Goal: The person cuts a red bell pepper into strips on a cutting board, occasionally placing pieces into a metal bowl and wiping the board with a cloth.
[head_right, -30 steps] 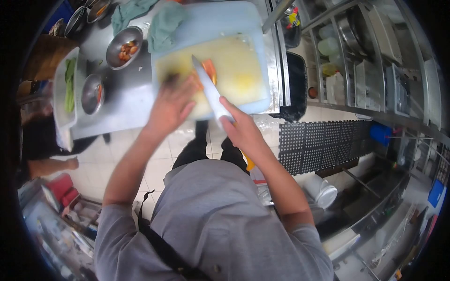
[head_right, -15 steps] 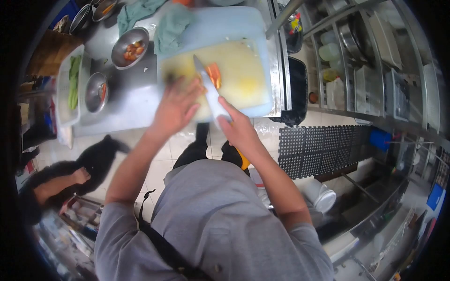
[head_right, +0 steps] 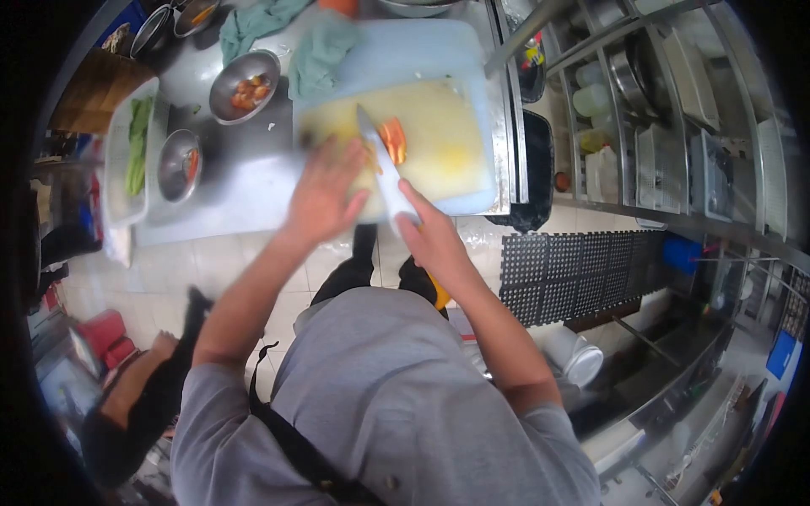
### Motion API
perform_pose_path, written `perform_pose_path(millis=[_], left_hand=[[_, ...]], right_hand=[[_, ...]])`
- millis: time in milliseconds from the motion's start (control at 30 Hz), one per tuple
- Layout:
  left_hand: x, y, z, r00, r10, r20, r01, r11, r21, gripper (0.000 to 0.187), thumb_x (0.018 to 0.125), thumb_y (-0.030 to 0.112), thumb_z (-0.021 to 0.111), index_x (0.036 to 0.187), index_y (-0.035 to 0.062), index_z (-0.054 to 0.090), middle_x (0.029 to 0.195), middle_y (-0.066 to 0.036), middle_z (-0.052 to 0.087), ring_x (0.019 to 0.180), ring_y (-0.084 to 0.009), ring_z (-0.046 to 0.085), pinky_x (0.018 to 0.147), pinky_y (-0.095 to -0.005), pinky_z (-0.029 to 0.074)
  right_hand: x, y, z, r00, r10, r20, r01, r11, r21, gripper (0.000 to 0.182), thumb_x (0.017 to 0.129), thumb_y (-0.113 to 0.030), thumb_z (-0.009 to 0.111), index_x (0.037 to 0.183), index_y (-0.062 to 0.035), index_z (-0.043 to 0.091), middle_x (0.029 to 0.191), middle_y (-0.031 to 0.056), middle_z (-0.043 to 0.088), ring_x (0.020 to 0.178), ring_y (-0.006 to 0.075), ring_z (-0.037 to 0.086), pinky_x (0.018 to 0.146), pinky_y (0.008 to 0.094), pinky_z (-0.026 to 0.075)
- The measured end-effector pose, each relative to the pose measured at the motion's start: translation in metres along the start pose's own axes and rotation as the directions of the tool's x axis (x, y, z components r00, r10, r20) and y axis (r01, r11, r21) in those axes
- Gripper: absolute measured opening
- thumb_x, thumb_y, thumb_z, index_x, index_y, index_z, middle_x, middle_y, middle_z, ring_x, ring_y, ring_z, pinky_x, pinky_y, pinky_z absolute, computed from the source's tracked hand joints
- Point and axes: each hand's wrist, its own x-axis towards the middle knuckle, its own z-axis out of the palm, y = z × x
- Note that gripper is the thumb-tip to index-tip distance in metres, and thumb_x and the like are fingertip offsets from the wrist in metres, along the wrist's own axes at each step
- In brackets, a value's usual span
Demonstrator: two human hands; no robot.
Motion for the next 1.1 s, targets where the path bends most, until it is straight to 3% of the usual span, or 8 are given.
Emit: perform_pose_path(millis=[100,200,533,600,800,933,1000,1100], left_hand=[[0.001,-0.001,-0.001,1.0,0.014,-0.002,-0.014,0.999,0.05,0.065,0.102,0.037,0.066,0.154,0.0,0.056,0.166,-0.014,0.05,0.157,-0.0454,0.035,0.13,-0.0585,0.028],[0.001,-0.001,-0.001,1.0,0.023,0.0,-0.022,0.997,0.079,0.065,0.103,0.038,0.065,0.155,0.0,0.055,0.167,-0.014,0.049,0.159,-0.0456,0.031,0.131,-0.0617,0.025],[-0.001,-0.002,0.001,1.0,0.026,0.009,-0.026,0.997,0.077,0.067,0.104,0.042,0.062,0.156,-0.001,0.053,0.168,-0.014,0.048,0.161,-0.0458,0.028,0.131,-0.0647,0.019],[0.001,-0.002,0.0,0.999,0.006,0.046,-0.011,0.995,0.102,0.069,0.105,0.044,0.061,0.156,-0.002,0.053,0.168,-0.014,0.047,0.161,-0.0461,0.027,0.131,-0.0655,0.018],[0.009,0.007,-0.01,0.997,0.038,0.061,-0.046,0.988,0.147,0.072,0.103,0.045,0.064,0.158,-0.0005,0.051,0.169,-0.014,0.046,0.16,-0.0471,0.026,0.129,-0.0677,0.019],[0.053,0.039,-0.023,0.984,0.173,0.035,-0.176,0.975,0.134,0.073,0.101,0.043,0.067,0.158,0.0013,0.05,0.169,-0.013,0.046,0.159,-0.0472,0.028,0.128,-0.0678,0.02],[0.088,0.06,-0.02,0.933,0.358,-0.022,-0.351,0.923,0.159,0.072,0.1,0.041,0.069,0.158,0.0028,0.051,0.169,-0.012,0.046,0.158,-0.0474,0.03,0.128,-0.0677,0.02],[0.14,0.102,-0.01,0.861,0.509,-0.02,-0.505,0.858,0.093,0.07,0.099,0.041,0.069,0.157,0.0048,0.053,0.168,-0.012,0.047,0.158,-0.0455,0.032,0.129,-0.0656,0.022]], right_hand=[[0.023,-0.023,0.008,1.0,0.03,0.001,-0.03,0.999,-0.036,0.062,0.107,-0.019,0.062,0.167,-0.0147,0.047,0.08,0.0083,0.067,0.052,0.0126,0.055,0.052,0.032,0.051],[0.024,-0.026,0.011,0.996,0.086,-0.003,-0.086,0.996,-0.034,0.066,0.106,-0.017,0.067,0.168,-0.0097,0.044,0.084,0.0031,0.064,0.055,0.0082,0.052,0.046,0.027,0.049],[0.0,0.017,0.004,0.996,0.055,0.067,-0.065,0.986,0.155,0.068,0.104,-0.011,0.069,0.168,-0.0134,0.044,0.084,0.0035,0.065,0.053,0.0072,0.051,0.044,0.0272,0.047],[-0.002,0.014,0.0,0.99,0.099,0.102,-0.107,0.991,0.08,0.069,0.104,-0.012,0.07,0.168,-0.0157,0.045,0.084,0.0041,0.066,0.051,0.0073,0.051,0.044,0.0268,0.047],[-0.028,0.006,-0.016,0.993,0.08,0.088,-0.089,0.99,0.105,0.068,0.103,-0.013,0.07,0.167,-0.0161,0.048,0.084,0.0048,0.067,0.049,0.0073,0.051,0.044,0.0269,0.046],[-0.053,-0.008,-0.049,0.998,-0.01,-0.06,0.022,0.978,0.205,0.066,0.103,-0.012,0.069,0.166,-0.0146,0.049,0.086,0.0047,0.067,0.05,0.007,0.051,0.045,0.0269,0.046],[-0.066,-0.012,-0.075,0.986,-0.035,-0.16,0.07,0.974,0.217,0.066,0.103,-0.012,0.068,0.166,-0.0136,0.047,0.086,0.0047,0.068,0.05,0.0069,0.051,0.045,0.0269,0.046],[-0.088,0.001,-0.115,0.96,-0.041,-0.276,0.105,0.97,0.221,0.065,0.103,-0.01,0.068,0.165,-0.0115,0.049,0.089,0.0064,0.07,0.05,0.0075,0.052,0.044,0.0275,0.046]])
